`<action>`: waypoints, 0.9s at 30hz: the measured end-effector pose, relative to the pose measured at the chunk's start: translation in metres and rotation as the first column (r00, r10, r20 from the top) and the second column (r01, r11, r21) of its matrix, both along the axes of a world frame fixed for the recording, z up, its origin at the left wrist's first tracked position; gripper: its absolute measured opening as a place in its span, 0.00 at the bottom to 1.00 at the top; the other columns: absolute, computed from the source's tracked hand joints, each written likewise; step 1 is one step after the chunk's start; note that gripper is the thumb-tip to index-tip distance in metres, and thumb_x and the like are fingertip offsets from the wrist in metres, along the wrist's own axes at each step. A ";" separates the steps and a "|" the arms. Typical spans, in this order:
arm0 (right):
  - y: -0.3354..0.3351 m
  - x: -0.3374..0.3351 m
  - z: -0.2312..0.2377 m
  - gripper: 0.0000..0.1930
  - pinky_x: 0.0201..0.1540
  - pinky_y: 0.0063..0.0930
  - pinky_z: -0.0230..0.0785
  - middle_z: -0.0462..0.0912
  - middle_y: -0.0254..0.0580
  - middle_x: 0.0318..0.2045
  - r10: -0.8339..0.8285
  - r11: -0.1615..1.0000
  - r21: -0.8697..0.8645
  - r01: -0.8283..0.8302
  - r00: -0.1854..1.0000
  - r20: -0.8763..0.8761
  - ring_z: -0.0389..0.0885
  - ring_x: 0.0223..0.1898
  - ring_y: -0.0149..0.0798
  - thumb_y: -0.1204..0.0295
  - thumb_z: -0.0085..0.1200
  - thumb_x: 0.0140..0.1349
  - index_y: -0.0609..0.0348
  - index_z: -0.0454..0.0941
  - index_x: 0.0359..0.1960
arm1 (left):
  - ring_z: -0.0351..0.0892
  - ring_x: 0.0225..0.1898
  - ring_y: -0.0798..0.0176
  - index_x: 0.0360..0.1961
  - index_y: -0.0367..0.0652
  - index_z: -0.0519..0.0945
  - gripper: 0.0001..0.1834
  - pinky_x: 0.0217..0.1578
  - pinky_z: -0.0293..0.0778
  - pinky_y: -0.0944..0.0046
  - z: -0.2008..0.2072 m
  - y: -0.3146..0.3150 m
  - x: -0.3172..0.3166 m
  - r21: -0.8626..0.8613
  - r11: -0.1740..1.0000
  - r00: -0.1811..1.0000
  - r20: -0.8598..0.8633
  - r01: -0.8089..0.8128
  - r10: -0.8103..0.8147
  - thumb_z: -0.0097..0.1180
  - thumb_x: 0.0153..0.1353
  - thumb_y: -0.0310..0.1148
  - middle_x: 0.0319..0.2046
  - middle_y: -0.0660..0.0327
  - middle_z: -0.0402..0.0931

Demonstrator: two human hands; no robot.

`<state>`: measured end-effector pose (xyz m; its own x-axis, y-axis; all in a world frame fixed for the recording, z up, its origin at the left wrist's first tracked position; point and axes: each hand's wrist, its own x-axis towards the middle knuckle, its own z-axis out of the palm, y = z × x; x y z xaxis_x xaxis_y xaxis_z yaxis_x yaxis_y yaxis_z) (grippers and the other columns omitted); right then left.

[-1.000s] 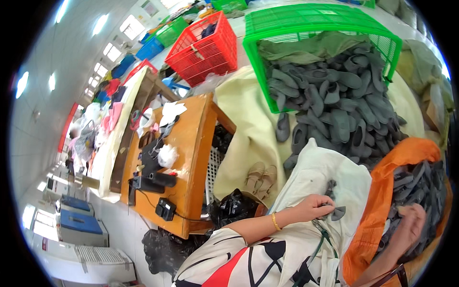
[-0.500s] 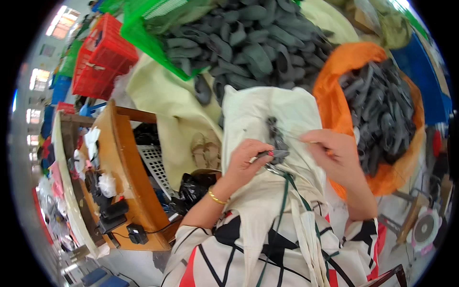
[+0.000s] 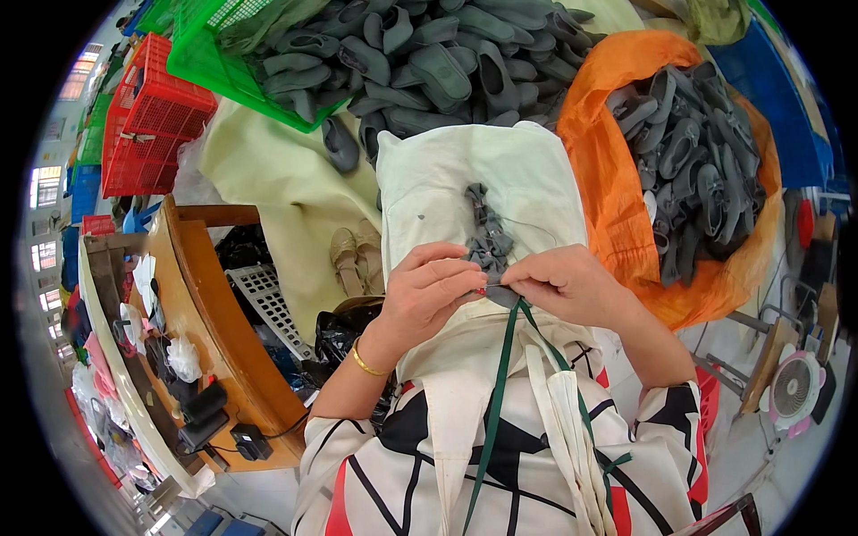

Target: The person sits at a workstation in a factory and sews a grey slipper by hand using a needle and thread. They repeatedly pull the thread through the slipper's opening to stitch the edges together. The person handles the slipper and thread directly, working on a single unit throughout the clip.

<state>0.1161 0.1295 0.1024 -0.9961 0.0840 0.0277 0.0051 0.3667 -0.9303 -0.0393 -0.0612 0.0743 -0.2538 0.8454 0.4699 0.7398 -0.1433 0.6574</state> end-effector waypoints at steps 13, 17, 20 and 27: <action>0.004 0.002 -0.010 0.07 0.33 0.26 0.72 0.83 0.43 0.29 0.074 0.992 -0.102 -0.069 0.996 0.041 0.81 0.28 0.39 0.78 0.57 0.62 0.60 0.82 0.41 | 0.80 0.47 0.54 0.38 0.46 0.85 0.15 0.48 0.77 0.59 -0.006 -0.003 0.002 -0.005 0.999 0.994 0.106 0.033 -0.032 0.72 0.47 0.29 0.40 0.63 0.84; -0.001 0.004 -0.022 0.06 0.35 0.25 0.73 0.84 0.41 0.30 0.078 0.980 -0.187 -0.068 0.996 0.048 0.82 0.29 0.37 0.77 0.56 0.64 0.59 0.82 0.41 | 0.81 0.45 0.53 0.39 0.45 0.85 0.16 0.47 0.76 0.59 -0.013 -0.004 0.006 0.005 0.997 0.961 0.268 0.074 -0.073 0.70 0.47 0.26 0.38 0.62 0.84; -0.006 0.005 -0.026 0.06 0.36 0.24 0.73 0.84 0.39 0.31 0.076 0.970 -0.236 -0.057 0.995 0.070 0.81 0.30 0.34 0.77 0.56 0.65 0.59 0.82 0.41 | 0.81 0.44 0.54 0.40 0.44 0.85 0.16 0.46 0.76 0.59 -0.018 -0.009 0.010 -0.021 0.995 0.920 0.384 0.094 -0.079 0.70 0.47 0.24 0.38 0.61 0.83; -0.016 0.010 -0.031 0.04 0.33 0.20 0.69 0.82 0.34 0.29 0.081 0.946 -0.323 -0.024 0.983 0.166 0.76 0.29 0.25 0.77 0.55 0.66 0.59 0.80 0.41 | 0.80 0.39 0.55 0.41 0.43 0.84 0.15 0.44 0.75 0.59 -0.020 -0.011 0.016 0.003 0.995 0.898 0.432 0.099 -0.091 0.69 0.49 0.22 0.35 0.60 0.82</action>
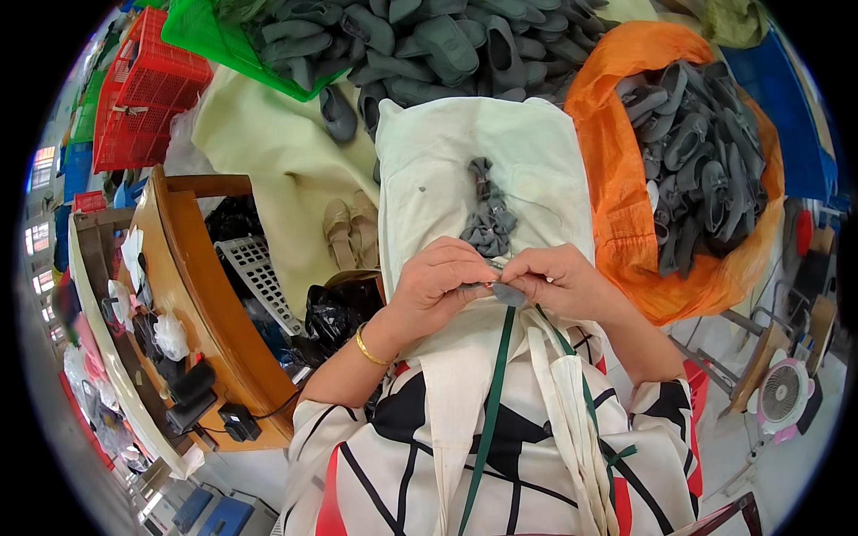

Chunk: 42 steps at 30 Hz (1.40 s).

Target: The person sits at a workstation in a factory and sews a grey slipper by hand using a needle and thread. They repeatedly pull the thread through the slipper's opening to stitch the edges together. The person handles the slipper and thread directly, working on a single unit throughout the clip.

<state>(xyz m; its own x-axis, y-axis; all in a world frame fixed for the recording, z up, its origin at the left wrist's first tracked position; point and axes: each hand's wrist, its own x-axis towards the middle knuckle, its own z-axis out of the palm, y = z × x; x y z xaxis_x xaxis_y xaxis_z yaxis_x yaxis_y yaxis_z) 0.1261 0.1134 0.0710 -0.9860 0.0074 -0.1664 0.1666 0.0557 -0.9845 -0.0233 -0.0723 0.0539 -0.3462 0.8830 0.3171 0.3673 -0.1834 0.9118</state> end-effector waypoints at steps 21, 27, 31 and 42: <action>-0.010 -0.011 0.001 0.16 0.32 0.22 0.65 0.75 0.30 0.24 -0.020 0.975 -0.207 0.079 0.961 0.275 0.71 0.26 0.25 0.68 0.55 0.66 0.58 0.69 0.52 | 0.76 0.34 0.62 0.39 0.42 0.84 0.09 0.38 0.73 0.64 -0.007 -0.001 0.012 -0.257 0.966 0.964 0.254 -0.006 0.073 0.65 0.55 0.24 0.32 0.62 0.80; -0.008 -0.024 -0.007 0.08 0.25 0.30 0.68 0.75 0.37 0.24 -0.009 0.689 0.691 0.221 0.955 -0.296 0.76 0.26 0.39 0.69 0.59 0.58 0.56 0.77 0.36 | 0.77 0.31 0.59 0.37 0.41 0.83 0.10 0.35 0.73 0.63 -0.007 0.009 0.008 -0.386 0.916 0.970 0.164 -0.105 0.180 0.66 0.52 0.26 0.29 0.59 0.79; -0.007 -0.036 -0.011 0.06 0.21 0.28 0.67 0.70 0.35 0.21 0.225 0.520 0.793 0.317 0.845 -0.486 0.75 0.22 0.37 0.70 0.61 0.56 0.56 0.77 0.27 | 0.77 0.31 0.58 0.36 0.41 0.83 0.11 0.34 0.73 0.62 -0.016 0.013 0.007 -0.309 0.942 0.979 0.113 -0.129 0.171 0.66 0.49 0.25 0.29 0.58 0.79; 0.034 -0.011 0.012 0.07 0.19 0.20 0.66 0.72 0.28 0.20 -0.540 0.652 -0.470 0.595 0.799 0.264 0.70 0.18 0.25 0.71 0.47 0.72 0.53 0.70 0.34 | 0.76 0.29 0.58 0.37 0.41 0.82 0.11 0.29 0.73 0.63 -0.023 0.017 -0.028 -0.125 0.938 0.936 -0.187 -0.325 0.299 0.66 0.50 0.22 0.27 0.59 0.77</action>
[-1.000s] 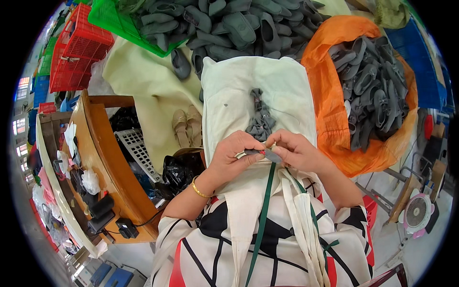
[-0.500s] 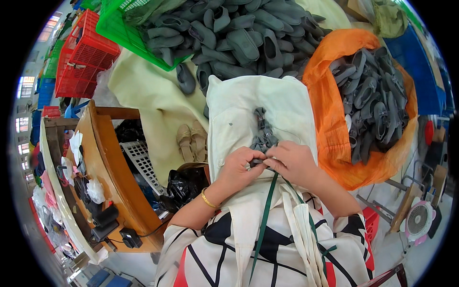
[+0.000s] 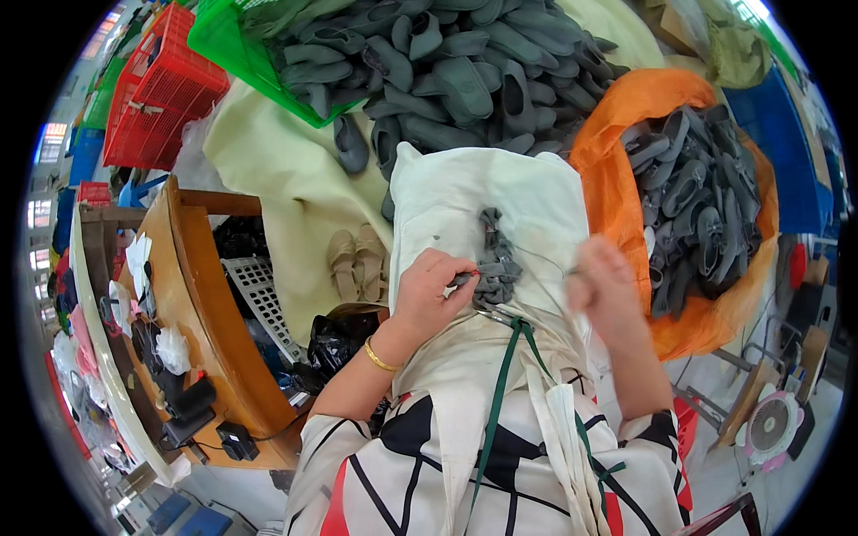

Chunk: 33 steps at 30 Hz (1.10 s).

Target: The person sits at a workstation in a factory and sews a grey slipper by hand using a needle and thread. They repeatedly pull the thread through the slipper's opening to stitch the edges together. The person handles the slipper and thread directly, working on a single unit throughout the clip.

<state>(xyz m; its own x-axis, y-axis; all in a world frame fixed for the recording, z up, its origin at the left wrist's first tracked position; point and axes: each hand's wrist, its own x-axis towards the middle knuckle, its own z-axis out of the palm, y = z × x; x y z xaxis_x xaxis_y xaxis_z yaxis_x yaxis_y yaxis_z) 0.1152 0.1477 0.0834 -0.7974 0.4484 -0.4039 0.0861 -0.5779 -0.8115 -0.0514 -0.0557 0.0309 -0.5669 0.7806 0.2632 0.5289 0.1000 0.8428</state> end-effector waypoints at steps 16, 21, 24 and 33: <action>0.040 0.016 -0.040 0.07 0.48 0.23 0.71 0.74 0.32 0.37 -0.288 0.731 0.651 0.204 0.957 0.024 0.77 0.37 0.27 0.79 0.55 0.63 0.56 0.73 0.40 | 0.74 0.29 0.78 0.37 0.40 0.82 0.06 0.30 0.70 0.74 -0.030 0.016 -0.006 -0.057 0.997 0.771 0.631 -0.058 0.081 0.64 0.58 0.27 0.31 0.69 0.78; -0.003 -0.040 -0.008 0.22 0.58 0.32 0.68 0.76 0.42 0.45 0.043 0.637 0.770 -0.032 0.999 0.006 0.76 0.50 0.39 0.78 0.61 0.53 0.60 0.73 0.51 | 0.73 0.32 0.81 0.40 0.39 0.80 0.07 0.31 0.70 0.77 -0.024 0.036 -0.004 0.072 0.994 0.383 0.919 0.080 -0.097 0.62 0.61 0.25 0.33 0.71 0.78; 0.005 -0.062 0.038 0.26 0.60 0.39 0.67 0.73 0.47 0.47 -0.043 0.746 0.571 0.342 0.881 -0.471 0.75 0.49 0.45 0.72 0.61 0.52 0.63 0.70 0.54 | 0.75 0.37 0.78 0.41 0.39 0.81 0.07 0.37 0.71 0.76 -0.018 0.028 -0.013 0.138 0.990 0.291 0.948 -0.003 -0.131 0.62 0.60 0.23 0.36 0.68 0.78; 0.019 -0.074 0.104 0.25 0.60 0.40 0.67 0.74 0.47 0.48 0.175 0.672 0.627 0.394 0.738 -0.652 0.75 0.50 0.44 0.72 0.60 0.53 0.64 0.71 0.53 | 0.74 0.40 0.70 0.39 0.39 0.79 0.07 0.44 0.69 0.69 0.020 0.029 -0.034 0.265 0.958 0.542 0.792 0.108 -0.280 0.61 0.58 0.23 0.36 0.64 0.77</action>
<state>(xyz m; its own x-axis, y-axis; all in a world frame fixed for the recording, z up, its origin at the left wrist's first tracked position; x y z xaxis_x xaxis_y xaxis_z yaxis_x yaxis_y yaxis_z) 0.0410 0.1664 0.1876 -0.6329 0.4526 0.6282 -0.6085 0.2109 -0.7650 -0.0855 -0.0263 0.0513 -0.4427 0.8913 -0.0977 -0.4050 -0.1015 0.9087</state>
